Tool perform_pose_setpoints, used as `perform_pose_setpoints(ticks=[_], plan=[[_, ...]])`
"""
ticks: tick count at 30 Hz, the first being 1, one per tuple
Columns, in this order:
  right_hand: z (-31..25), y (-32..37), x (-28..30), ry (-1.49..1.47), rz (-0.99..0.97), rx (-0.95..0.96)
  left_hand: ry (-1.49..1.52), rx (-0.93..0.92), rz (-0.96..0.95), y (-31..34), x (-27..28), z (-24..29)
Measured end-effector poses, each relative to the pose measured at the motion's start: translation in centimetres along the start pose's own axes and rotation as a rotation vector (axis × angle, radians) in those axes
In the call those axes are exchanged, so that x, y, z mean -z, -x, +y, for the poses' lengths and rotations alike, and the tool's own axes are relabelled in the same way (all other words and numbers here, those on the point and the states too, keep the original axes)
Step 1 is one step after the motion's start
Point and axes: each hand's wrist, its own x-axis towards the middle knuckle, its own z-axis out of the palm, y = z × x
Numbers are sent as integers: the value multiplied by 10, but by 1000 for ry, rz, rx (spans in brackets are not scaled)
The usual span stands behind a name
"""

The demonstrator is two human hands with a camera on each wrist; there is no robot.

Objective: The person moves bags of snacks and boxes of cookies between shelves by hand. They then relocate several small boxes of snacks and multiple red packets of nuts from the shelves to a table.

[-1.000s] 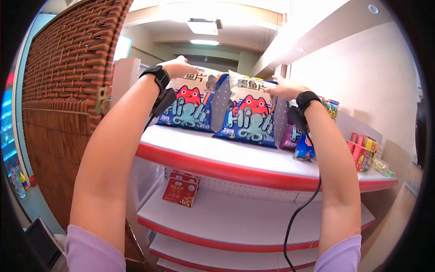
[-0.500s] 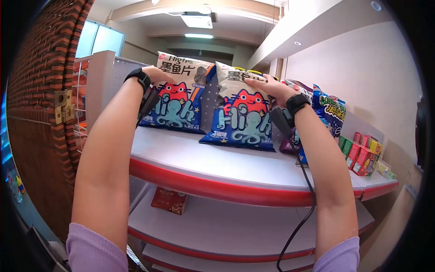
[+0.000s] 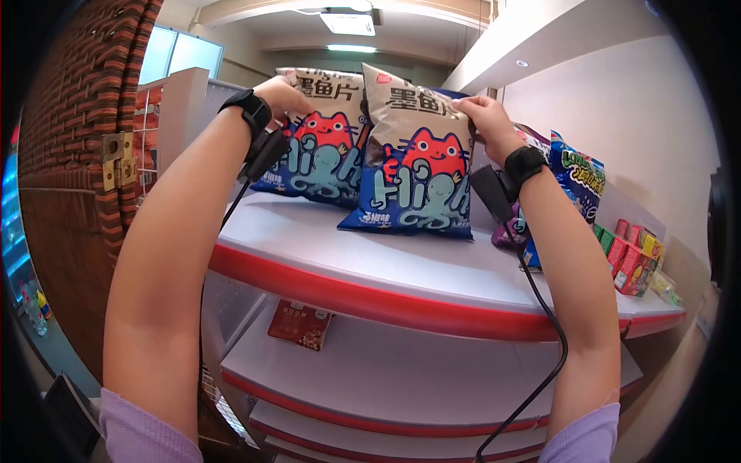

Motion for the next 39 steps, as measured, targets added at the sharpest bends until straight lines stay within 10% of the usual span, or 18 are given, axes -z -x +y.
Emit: perform_pose_setpoints(ticks=[10, 13, 21, 22, 23, 28, 29, 31, 39], plan=[[-100, 18, 1, -19, 494, 676, 258, -605, 475, 48, 8, 35], [-152, 74, 7, -245, 444, 624, 350, -736, 616, 82, 8, 40], [-214, 248, 63, -310, 630, 644, 511, -863, 383, 187, -11, 16], [-204, 266, 81, -166, 261, 1082, 638, -792, 334, 236, -26, 40], [-194, 289, 101, 103, 880, 798, 758, -709, 275, 287, -40, 55], [-219, 492, 109, 220, 1080, 411, 848, -631, 42, 291, -147, -60], [-227, 535, 114, 289, 1153, 380, 917, -390, -114, 357, -150, -29], [-241, 632, 102, 521, 1311, 274, 805, -670, -153, 433, -170, -35], [-365, 998, 14, 1388, 1861, -141, 948, -601, -982, 713, -247, -34]])
